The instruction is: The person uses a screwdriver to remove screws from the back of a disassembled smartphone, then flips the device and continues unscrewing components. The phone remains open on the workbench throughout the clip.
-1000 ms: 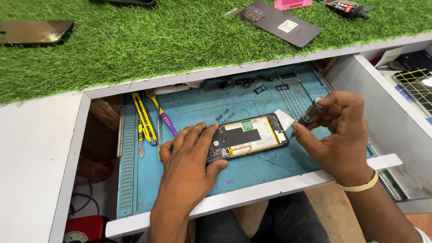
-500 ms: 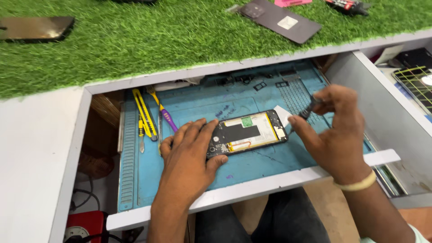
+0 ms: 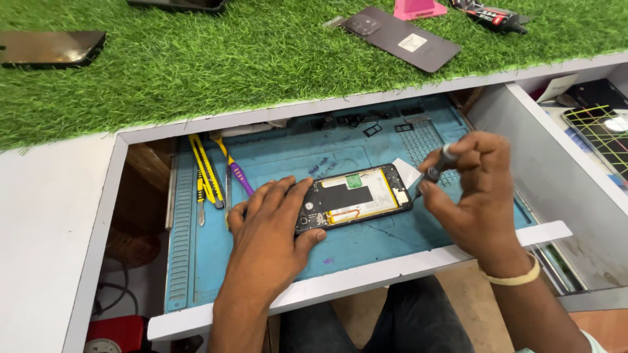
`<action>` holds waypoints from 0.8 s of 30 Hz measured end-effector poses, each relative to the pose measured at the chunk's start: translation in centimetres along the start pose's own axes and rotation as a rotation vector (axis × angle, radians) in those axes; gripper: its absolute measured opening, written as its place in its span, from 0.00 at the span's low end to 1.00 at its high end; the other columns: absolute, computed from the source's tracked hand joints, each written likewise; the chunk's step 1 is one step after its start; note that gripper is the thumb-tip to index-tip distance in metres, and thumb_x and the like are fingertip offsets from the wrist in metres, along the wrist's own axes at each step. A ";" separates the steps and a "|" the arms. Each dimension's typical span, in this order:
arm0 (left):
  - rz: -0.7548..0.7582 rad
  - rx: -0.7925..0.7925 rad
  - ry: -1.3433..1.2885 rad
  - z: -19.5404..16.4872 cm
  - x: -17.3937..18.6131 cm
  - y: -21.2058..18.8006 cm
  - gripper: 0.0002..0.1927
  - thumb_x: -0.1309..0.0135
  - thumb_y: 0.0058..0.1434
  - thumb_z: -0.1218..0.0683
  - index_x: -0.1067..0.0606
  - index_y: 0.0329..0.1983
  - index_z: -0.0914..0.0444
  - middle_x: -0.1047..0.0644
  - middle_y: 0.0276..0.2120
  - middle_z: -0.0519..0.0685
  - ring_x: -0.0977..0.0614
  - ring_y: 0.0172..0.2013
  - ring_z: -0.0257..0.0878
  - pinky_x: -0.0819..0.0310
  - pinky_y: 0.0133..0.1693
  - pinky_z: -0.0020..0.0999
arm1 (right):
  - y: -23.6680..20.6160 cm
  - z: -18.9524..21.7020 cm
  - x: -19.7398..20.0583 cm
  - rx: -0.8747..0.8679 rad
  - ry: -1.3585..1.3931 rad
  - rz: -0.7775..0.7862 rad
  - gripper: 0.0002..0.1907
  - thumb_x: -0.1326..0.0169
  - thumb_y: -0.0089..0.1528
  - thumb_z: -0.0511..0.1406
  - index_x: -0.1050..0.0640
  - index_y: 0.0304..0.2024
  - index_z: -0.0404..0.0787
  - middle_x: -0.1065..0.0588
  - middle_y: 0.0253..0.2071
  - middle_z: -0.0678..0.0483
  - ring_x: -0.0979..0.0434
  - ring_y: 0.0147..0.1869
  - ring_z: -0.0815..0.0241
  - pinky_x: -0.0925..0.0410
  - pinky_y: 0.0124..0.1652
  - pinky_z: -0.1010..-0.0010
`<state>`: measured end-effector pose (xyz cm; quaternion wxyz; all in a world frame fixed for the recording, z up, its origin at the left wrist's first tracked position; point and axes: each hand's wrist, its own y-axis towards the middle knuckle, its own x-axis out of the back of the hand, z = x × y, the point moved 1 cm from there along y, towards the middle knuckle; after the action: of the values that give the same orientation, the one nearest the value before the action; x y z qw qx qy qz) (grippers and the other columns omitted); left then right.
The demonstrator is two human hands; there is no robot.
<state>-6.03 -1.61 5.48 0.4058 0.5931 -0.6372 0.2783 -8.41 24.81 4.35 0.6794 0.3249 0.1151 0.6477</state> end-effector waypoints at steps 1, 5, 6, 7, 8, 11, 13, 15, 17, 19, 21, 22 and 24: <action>0.000 0.001 -0.003 0.0 0.0 0.0 0.42 0.33 0.46 0.48 0.31 0.67 0.55 0.32 0.67 0.51 0.37 0.68 0.47 0.56 0.61 0.56 | 0.0 0.0 0.1 -0.012 0.104 0.041 0.27 0.47 0.57 0.21 0.42 0.53 0.42 0.27 0.44 0.51 0.25 0.52 0.62 0.29 0.55 0.71; 0.013 0.015 0.002 0.2 -0.1 0.1 0.42 0.32 0.46 0.47 0.31 0.67 0.56 0.33 0.68 0.52 0.39 0.69 0.49 0.56 0.60 0.56 | 0.1 -0.3 0.1 -0.034 0.181 -0.003 0.27 0.51 0.60 0.19 0.42 0.56 0.44 0.29 0.50 0.50 0.27 0.58 0.63 0.31 0.59 0.71; 0.008 0.012 0.002 0.2 -0.1 0.0 0.42 0.32 0.47 0.47 0.31 0.67 0.56 0.33 0.68 0.52 0.38 0.69 0.49 0.57 0.60 0.56 | 0.0 -0.4 0.0 -0.056 0.008 -0.041 0.28 0.46 0.59 0.20 0.42 0.55 0.43 0.31 0.48 0.48 0.28 0.53 0.61 0.31 0.55 0.70; 0.004 0.008 0.001 0.2 -0.1 0.0 0.42 0.33 0.47 0.47 0.31 0.67 0.56 0.33 0.68 0.52 0.38 0.69 0.49 0.57 0.60 0.57 | 0.0 -0.5 0.1 -0.078 -0.167 -0.078 0.30 0.42 0.59 0.21 0.42 0.55 0.43 0.32 0.46 0.46 0.30 0.49 0.60 0.32 0.52 0.70; -0.002 0.004 -0.001 0.2 -0.2 -0.1 0.42 0.33 0.47 0.47 0.31 0.67 0.56 0.33 0.68 0.53 0.37 0.68 0.49 0.57 0.60 0.57 | 0.0 -0.6 0.2 -0.099 -0.342 -0.116 0.33 0.37 0.58 0.21 0.42 0.55 0.42 0.34 0.44 0.44 0.31 0.45 0.58 0.32 0.48 0.69; 0.002 0.008 0.001 0.3 -0.2 -0.1 0.42 0.33 0.47 0.47 0.31 0.68 0.56 0.32 0.68 0.53 0.38 0.69 0.49 0.56 0.60 0.57 | 0.1 -0.7 0.6 -0.212 0.302 -0.047 0.28 0.50 0.60 0.20 0.41 0.57 0.47 0.28 0.48 0.51 0.26 0.52 0.65 0.30 0.49 0.74; -0.001 -0.003 0.008 0.4 -0.2 0.0 0.42 0.33 0.47 0.47 0.31 0.68 0.56 0.33 0.68 0.53 0.38 0.69 0.49 0.56 0.60 0.57 | 0.3 -0.8 1.1 -0.289 0.432 -0.106 0.26 0.54 0.57 0.20 0.40 0.53 0.46 0.26 0.46 0.49 0.24 0.51 0.65 0.31 0.48 0.77; 0.001 -0.003 0.008 0.3 -0.3 -0.1 0.42 0.33 0.47 0.47 0.31 0.68 0.56 0.33 0.68 0.53 0.38 0.68 0.49 0.56 0.60 0.58 | 0.3 -0.8 1.3 -0.276 0.346 -0.132 0.24 0.52 0.60 0.19 0.39 0.53 0.45 0.27 0.46 0.49 0.25 0.52 0.65 0.31 0.49 0.77; -0.002 0.005 0.003 0.3 -0.3 -0.1 0.42 0.32 0.47 0.47 0.31 0.68 0.55 0.32 0.67 0.52 0.37 0.68 0.48 0.56 0.60 0.58 | 0.1 -0.8 1.1 -0.160 0.047 -0.120 0.23 0.47 0.67 0.19 0.38 0.57 0.43 0.30 0.48 0.50 0.28 0.53 0.65 0.31 0.53 0.74; -0.009 -0.005 0.004 0.2 -0.3 -0.2 0.43 0.32 0.46 0.47 0.31 0.68 0.55 0.32 0.67 0.52 0.37 0.68 0.48 0.56 0.60 0.58 | -0.1 -0.9 0.7 -0.130 -0.012 -0.126 0.27 0.43 0.62 0.19 0.39 0.56 0.42 0.33 0.44 0.49 0.31 0.48 0.64 0.33 0.50 0.75; -0.011 -0.006 0.005 0.3 -0.2 -0.2 0.43 0.32 0.46 0.47 0.31 0.68 0.55 0.32 0.67 0.52 0.37 0.67 0.48 0.56 0.60 0.58 | -0.3 -0.8 0.6 -0.109 0.082 -0.093 0.27 0.44 0.60 0.20 0.39 0.56 0.43 0.32 0.45 0.49 0.29 0.49 0.63 0.33 0.51 0.75; -0.006 -0.004 0.003 0.3 -0.2 -0.2 0.43 0.32 0.47 0.47 0.31 0.68 0.55 0.32 0.67 0.52 0.37 0.67 0.47 0.55 0.60 0.57 | -0.4 -0.5 0.7 -0.106 0.203 -0.057 0.26 0.47 0.61 0.21 0.39 0.56 0.43 0.29 0.47 0.49 0.26 0.53 0.64 0.31 0.53 0.75; -0.006 -0.003 0.004 0.3 -0.2 -0.2 0.43 0.32 0.47 0.47 0.31 0.68 0.55 0.32 0.67 0.51 0.37 0.67 0.47 0.55 0.60 0.58 | -0.5 -0.2 0.8 -0.119 0.321 -0.042 0.23 0.50 0.61 0.22 0.39 0.54 0.43 0.26 0.48 0.50 0.23 0.55 0.64 0.29 0.55 0.75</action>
<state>-5.88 -1.82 5.12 0.4087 0.5940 -0.6350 0.2774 -7.99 25.67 4.08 0.6837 0.1742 0.1904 0.6826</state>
